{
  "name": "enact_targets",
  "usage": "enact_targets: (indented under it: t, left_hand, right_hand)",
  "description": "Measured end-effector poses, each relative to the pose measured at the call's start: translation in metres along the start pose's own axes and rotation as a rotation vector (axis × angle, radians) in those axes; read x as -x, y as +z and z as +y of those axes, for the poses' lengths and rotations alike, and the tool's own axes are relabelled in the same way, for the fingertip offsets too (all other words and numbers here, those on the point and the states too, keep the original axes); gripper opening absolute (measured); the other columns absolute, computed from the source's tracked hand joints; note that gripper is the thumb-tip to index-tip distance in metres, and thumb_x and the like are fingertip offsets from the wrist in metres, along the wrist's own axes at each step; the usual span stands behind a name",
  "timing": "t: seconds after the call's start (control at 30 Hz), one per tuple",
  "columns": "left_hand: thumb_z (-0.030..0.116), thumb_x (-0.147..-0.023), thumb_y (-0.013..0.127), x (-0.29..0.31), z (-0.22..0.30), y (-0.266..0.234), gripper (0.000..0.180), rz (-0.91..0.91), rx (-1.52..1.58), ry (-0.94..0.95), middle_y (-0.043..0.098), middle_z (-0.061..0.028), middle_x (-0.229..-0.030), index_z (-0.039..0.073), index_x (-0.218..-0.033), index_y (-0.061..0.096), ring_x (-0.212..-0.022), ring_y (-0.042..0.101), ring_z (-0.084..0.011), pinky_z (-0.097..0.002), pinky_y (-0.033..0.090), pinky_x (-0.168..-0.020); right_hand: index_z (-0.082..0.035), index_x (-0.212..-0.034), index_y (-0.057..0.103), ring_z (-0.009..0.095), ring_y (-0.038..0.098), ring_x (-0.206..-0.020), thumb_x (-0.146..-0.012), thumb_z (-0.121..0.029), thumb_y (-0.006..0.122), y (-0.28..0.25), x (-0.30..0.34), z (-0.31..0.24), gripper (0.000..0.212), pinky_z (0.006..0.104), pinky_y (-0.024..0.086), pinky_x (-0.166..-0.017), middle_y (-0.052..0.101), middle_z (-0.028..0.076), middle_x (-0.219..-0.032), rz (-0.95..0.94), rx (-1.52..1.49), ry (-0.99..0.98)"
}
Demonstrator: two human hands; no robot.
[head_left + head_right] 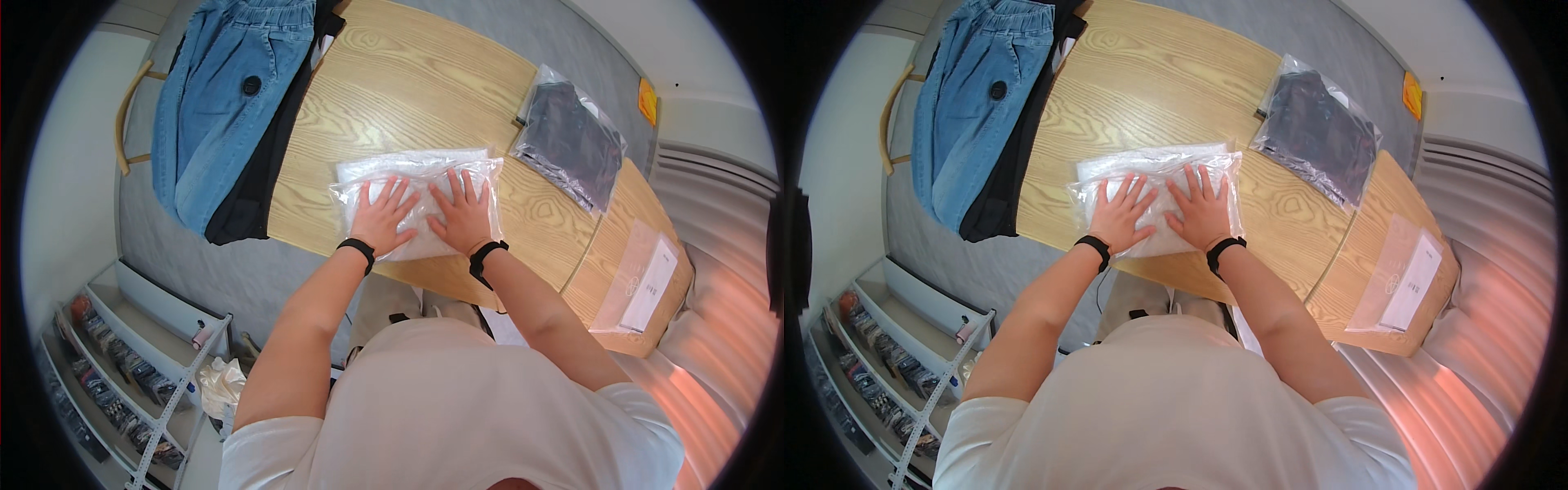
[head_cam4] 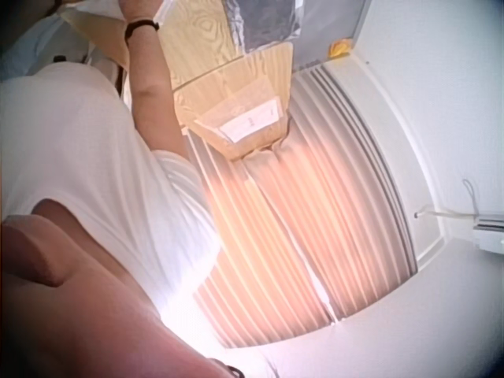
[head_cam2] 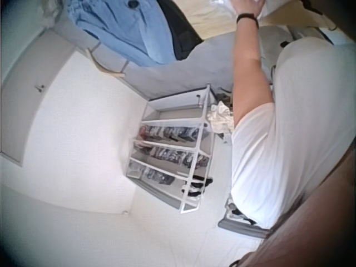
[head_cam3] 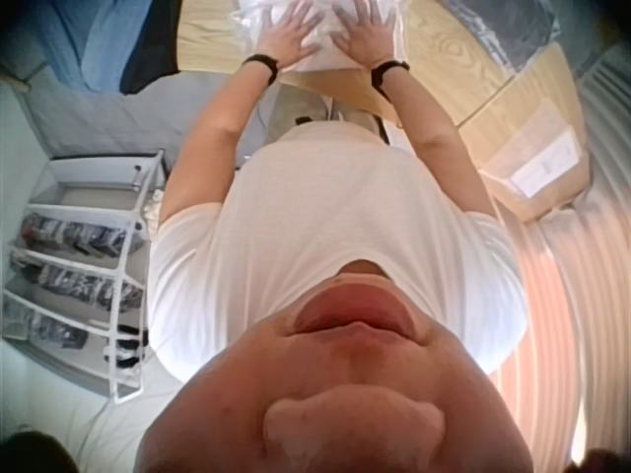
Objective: The recorder folds a black skirt and a pair of white sweatpants and places them into plastic shipping bags.
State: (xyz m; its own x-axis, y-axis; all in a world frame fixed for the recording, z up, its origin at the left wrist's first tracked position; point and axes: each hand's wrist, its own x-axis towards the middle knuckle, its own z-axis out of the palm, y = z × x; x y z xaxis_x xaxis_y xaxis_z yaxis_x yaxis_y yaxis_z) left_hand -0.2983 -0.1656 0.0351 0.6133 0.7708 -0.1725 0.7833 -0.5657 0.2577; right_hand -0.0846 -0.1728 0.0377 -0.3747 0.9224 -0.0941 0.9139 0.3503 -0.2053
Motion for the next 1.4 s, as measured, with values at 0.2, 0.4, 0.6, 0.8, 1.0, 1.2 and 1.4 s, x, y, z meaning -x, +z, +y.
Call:
enact_targets:
  t: [0.2, 0.4, 0.6, 0.8, 1.0, 1.2, 1.4]
  left_hand:
    - [0.052, -0.080, 0.055, 0.004, 0.000, -0.006, 0.068, 0.078, 0.004, 0.000, 0.029, -0.0098, -0.146, 0.019, -0.137, 0.039, -0.137, 0.022, -0.0274, -0.0599, 0.020, -0.103]
    - [0.044, -0.076, 0.062, 0.013, -0.006, -0.018, 0.066, 0.076, -0.097, 0.053, 0.029, -0.0094, -0.146, 0.024, -0.136, 0.041, -0.136, 0.024, -0.0253, -0.0578, 0.023, -0.103]
    - [0.052, -0.075, 0.060, 0.008, -0.023, -0.016, 0.068, 0.045, -0.026, -0.008, 0.026, -0.0057, -0.148, 0.029, -0.136, 0.042, -0.137, 0.021, -0.0288, -0.0687, 0.022, -0.096]
    - [0.052, -0.074, 0.061, 0.002, -0.030, -0.005, 0.067, 0.005, 0.073, -0.020, 0.025, -0.0053, -0.148, 0.030, -0.134, 0.043, -0.138, 0.017, -0.0299, -0.0712, 0.017, -0.097]
    - [0.051, -0.073, 0.061, 0.001, -0.031, -0.002, 0.066, -0.001, 0.096, -0.017, 0.025, -0.0043, -0.149, 0.030, -0.134, 0.045, -0.138, 0.016, -0.0305, -0.0717, 0.016, -0.097]
    - [0.052, -0.075, 0.060, 0.001, -0.030, -0.006, 0.067, -0.017, 0.091, -0.033, 0.024, -0.0029, -0.149, 0.030, -0.135, 0.042, -0.139, 0.015, -0.0282, -0.0710, 0.015, -0.098]
    - [0.044, -0.079, 0.060, 0.009, -0.021, -0.013, 0.062, 0.067, -0.012, -0.025, 0.026, -0.0100, -0.148, 0.025, -0.135, 0.043, -0.137, 0.021, -0.0295, -0.0659, 0.021, -0.099]
  right_hand:
    - [-0.026, -0.133, 0.046, 0.032, 0.026, -0.134, -0.081, -0.045, 0.058, -0.013, 0.000, -0.013, 0.056, 0.0614, 0.020, -0.103, 0.031, 0.011, -0.144, 0.033, 0.033, 0.034]
    - [-0.026, -0.133, 0.046, 0.028, 0.027, -0.135, -0.085, -0.035, 0.057, 0.003, 0.008, -0.028, 0.050, 0.0591, 0.020, -0.104, 0.034, 0.007, -0.144, 0.034, 0.116, 0.060]
    - [-0.029, -0.131, 0.048, 0.029, 0.029, -0.134, -0.085, -0.041, 0.055, -0.008, -0.002, -0.005, 0.049, 0.0638, 0.019, -0.102, 0.037, 0.002, -0.142, 0.031, 0.039, -0.004]
    - [-0.030, -0.130, 0.049, 0.029, 0.028, -0.133, -0.082, -0.042, 0.056, 0.000, -0.006, -0.003, 0.050, 0.0657, 0.021, -0.099, 0.036, 0.002, -0.143, -0.005, 0.028, 0.014]
    - [-0.029, -0.128, 0.051, 0.029, 0.028, -0.133, -0.081, -0.041, 0.057, 0.001, -0.007, -0.001, 0.049, 0.0657, 0.021, -0.099, 0.037, 0.003, -0.142, 0.004, 0.006, 0.010]
    - [-0.028, -0.127, 0.052, 0.029, 0.028, -0.133, -0.081, -0.041, 0.057, -0.003, -0.010, -0.003, 0.048, 0.0654, 0.022, -0.099, 0.038, 0.003, -0.141, 0.009, 0.025, 0.011]
    - [-0.028, -0.129, 0.050, 0.027, 0.030, -0.133, -0.084, -0.037, 0.055, -0.009, -0.003, -0.019, 0.047, 0.0623, 0.023, -0.101, 0.038, 0.005, -0.142, 0.076, 0.061, 0.068]
